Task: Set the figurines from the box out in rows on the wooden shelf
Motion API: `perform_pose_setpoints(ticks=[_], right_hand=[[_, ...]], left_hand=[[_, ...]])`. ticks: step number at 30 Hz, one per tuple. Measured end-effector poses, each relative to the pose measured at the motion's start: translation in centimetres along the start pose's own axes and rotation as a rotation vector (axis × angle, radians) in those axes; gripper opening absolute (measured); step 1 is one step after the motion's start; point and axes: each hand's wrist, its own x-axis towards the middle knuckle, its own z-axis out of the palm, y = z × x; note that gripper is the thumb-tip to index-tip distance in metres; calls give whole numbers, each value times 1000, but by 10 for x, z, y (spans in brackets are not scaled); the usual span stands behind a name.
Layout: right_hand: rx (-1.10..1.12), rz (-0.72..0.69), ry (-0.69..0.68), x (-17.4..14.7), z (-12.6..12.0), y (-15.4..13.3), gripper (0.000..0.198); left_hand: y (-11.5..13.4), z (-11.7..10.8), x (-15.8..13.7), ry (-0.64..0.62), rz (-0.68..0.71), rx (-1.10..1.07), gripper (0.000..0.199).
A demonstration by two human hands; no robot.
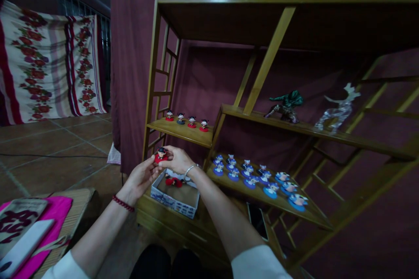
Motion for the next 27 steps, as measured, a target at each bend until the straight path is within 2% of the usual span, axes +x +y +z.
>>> perform_pose_setpoints(ticks=[6, 12, 18, 24, 27], right_hand=[[27, -36, 20, 13, -9, -7, 49], [9, -80, 19, 29, -21, -20, 49], [57, -93, 42, 50, -34, -25, 48], [43, -100, 77, 75, -46, -26, 50], [2, -95, 102, 88, -53, -25, 48]], left_hand=[[11, 13, 12, 41, 139, 18, 2], [22, 24, 24, 20, 271, 91, 12], [34, 31, 38, -16, 403, 224, 23], [45, 38, 54, 36, 567, 454, 18], [50, 38, 62, 22, 639, 562, 19]])
